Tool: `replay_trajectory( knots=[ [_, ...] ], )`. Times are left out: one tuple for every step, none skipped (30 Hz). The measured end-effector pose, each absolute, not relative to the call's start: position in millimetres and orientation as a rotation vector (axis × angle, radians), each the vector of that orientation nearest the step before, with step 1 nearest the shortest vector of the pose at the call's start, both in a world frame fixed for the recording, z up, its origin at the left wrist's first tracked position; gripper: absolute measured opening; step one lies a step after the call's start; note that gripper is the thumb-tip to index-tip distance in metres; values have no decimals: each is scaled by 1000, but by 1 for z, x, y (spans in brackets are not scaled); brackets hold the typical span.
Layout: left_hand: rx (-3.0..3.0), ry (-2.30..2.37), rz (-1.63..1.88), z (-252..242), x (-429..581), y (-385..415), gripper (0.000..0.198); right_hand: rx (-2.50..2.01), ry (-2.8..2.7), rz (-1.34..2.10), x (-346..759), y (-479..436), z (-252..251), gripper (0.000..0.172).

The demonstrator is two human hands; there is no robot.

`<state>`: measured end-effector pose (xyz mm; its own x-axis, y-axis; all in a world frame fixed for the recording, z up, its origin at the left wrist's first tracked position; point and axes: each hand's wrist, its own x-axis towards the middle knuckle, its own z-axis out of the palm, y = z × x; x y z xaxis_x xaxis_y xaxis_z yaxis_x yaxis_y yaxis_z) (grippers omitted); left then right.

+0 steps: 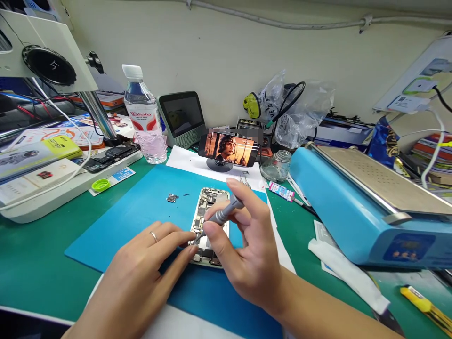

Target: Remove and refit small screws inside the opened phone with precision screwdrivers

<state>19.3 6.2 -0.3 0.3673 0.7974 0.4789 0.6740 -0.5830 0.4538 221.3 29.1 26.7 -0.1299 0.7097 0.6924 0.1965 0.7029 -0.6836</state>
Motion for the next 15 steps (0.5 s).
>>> replay_trajectory(
  knots=[
    [2446, 1327, 1015, 0, 19, 6, 17, -730, -1691, 511, 221, 28, 27, 74],
    [2448, 1324, 1016, 0, 20, 7, 17, -726, -1699, 508, 221, 28, 27, 74],
    [2452, 1319, 1015, 0, 20, 7, 17, -723, -1705, 506, 221, 27, 27, 75],
    [2456, 1313, 1015, 0, 21, 7, 17, -718, -1708, 506, 221, 27, 27, 76],
    [2461, 1307, 1017, 0, 21, 8, 17, -710, -1708, 507, 221, 28, 26, 76],
    [2463, 1302, 1019, 0, 22, 8, 17, -700, -1709, 508, 221, 28, 26, 77],
    [2461, 1303, 1025, 0, 23, 8, 18, -689, -1710, 511, 221, 28, 25, 78],
    [2459, 1306, 1033, 0, 23, 7, 19, -682, -1710, 514, 221, 29, 25, 78],
    [2456, 1308, 1042, 0, 24, 7, 19, -674, -1710, 514, 221, 29, 25, 79],
    [2456, 1308, 1046, -1, 24, 7, 20, -673, -1710, 515, 221, 28, 25, 79],
    [2461, 1301, 1041, -1, 23, 6, 21, -678, -1710, 516, 221, 28, 25, 79],
    [2467, 1293, 1035, -1, 23, 6, 21, -687, -1711, 517, 221, 27, 25, 78],
    [2473, 1283, 1025, -1, 22, 6, 21, -694, -1709, 518, 220, 26, 25, 78],
    [2476, 1277, 1016, -1, 22, 6, 21, -700, -1708, 513, 220, 26, 25, 77],
    [2476, 1274, 1010, -1, 21, 6, 21, -707, -1704, 510, 220, 26, 25, 77]
  ],
)
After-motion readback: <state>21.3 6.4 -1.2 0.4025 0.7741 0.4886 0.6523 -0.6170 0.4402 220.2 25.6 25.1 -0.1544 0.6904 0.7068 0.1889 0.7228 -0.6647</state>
